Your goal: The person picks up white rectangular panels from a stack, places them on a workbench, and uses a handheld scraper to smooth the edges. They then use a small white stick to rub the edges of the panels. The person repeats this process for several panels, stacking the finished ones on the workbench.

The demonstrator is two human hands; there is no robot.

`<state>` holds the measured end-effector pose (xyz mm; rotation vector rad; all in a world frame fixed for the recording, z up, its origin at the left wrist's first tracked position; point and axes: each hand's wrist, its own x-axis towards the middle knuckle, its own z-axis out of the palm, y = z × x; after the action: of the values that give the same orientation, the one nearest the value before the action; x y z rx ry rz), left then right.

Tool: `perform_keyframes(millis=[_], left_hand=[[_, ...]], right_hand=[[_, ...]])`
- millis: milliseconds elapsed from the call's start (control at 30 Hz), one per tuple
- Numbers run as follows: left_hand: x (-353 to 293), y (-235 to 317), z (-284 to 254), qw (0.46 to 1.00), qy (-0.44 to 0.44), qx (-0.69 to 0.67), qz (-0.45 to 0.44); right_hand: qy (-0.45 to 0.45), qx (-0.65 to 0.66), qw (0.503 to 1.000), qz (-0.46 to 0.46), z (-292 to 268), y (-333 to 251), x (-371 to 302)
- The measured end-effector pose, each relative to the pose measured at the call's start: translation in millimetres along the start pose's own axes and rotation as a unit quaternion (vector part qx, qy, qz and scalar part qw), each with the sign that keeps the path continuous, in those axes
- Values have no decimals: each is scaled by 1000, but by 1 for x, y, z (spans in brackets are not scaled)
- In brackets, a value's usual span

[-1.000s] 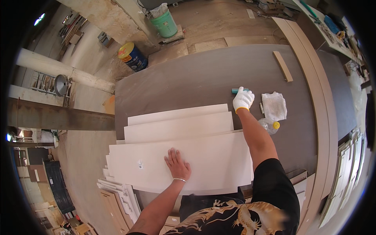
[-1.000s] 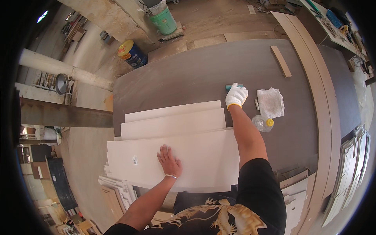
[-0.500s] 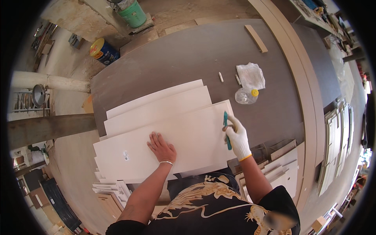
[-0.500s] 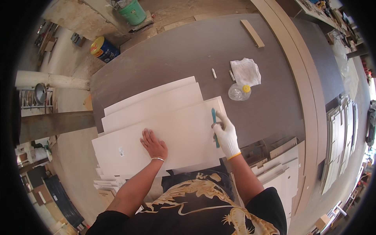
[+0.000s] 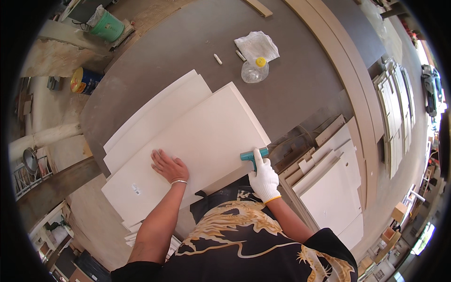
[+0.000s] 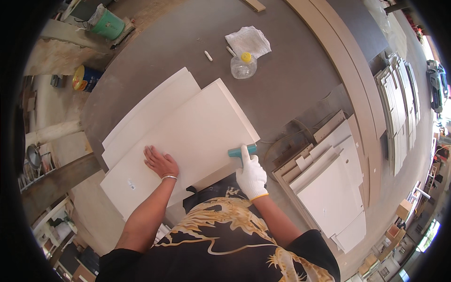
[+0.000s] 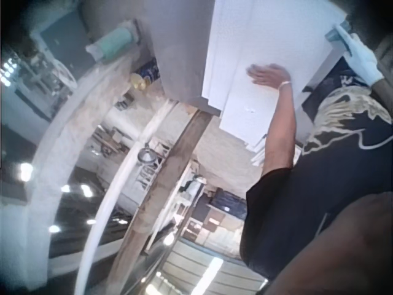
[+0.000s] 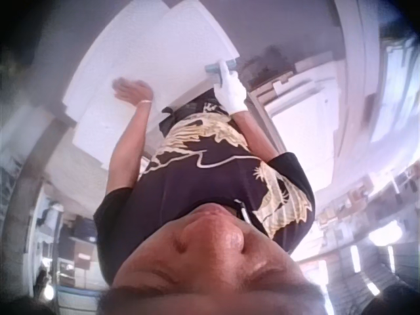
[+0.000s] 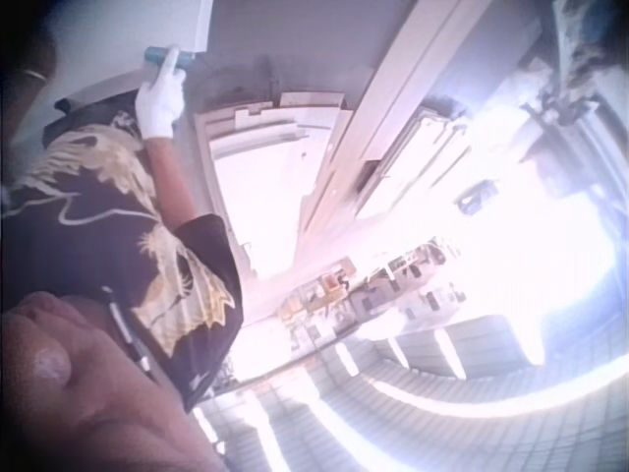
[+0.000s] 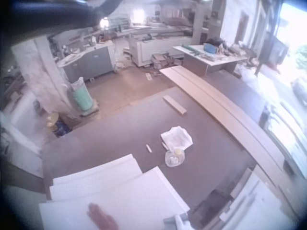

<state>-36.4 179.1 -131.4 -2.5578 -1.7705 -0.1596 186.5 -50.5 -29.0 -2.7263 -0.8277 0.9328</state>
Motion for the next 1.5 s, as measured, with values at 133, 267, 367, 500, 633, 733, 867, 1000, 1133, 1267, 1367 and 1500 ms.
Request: perform_keyframes(millis=[133,267,367,500,633,733,867,1000,1133,1267,1367,1500], left_hand=[[0,-1,2,1000,14,4,10],[-1,-1,1,1000,14,1,7],[-1,0,1,1000,15,6,2],[1,-1,0,1000,0,0,-3],[0,-2,0,1000,3,-12,1],[-1,-3,1,1000,3,-13,6],[0,-3,1,1000,8,-13,11],[0,-3,0,1000,6,-16,10],[0,-2,-2,999,11,-30,9],[-1,-2,-2,999,13,-30,8],[0,-2,-2,999,21,-32,11],[0,0,-4,999,18,-33,8]], right_hand=[[23,-14,999,29,0,12,-10],[67,-21,997,14,-1,17,-14],[28,-36,998,37,-4,14,-11],[15,-50,998,38,-13,10,-3],[-11,-61,997,44,-19,7,1],[-7,-60,997,42,-22,2,8],[-6,-56,998,29,-26,-8,36],[8,-60,998,2,-33,-9,45],[-37,-65,997,25,-34,4,10],[-32,-67,997,20,-27,10,6],[-24,-58,998,0,-30,-2,39],[24,-55,996,-60,-44,-29,92]])
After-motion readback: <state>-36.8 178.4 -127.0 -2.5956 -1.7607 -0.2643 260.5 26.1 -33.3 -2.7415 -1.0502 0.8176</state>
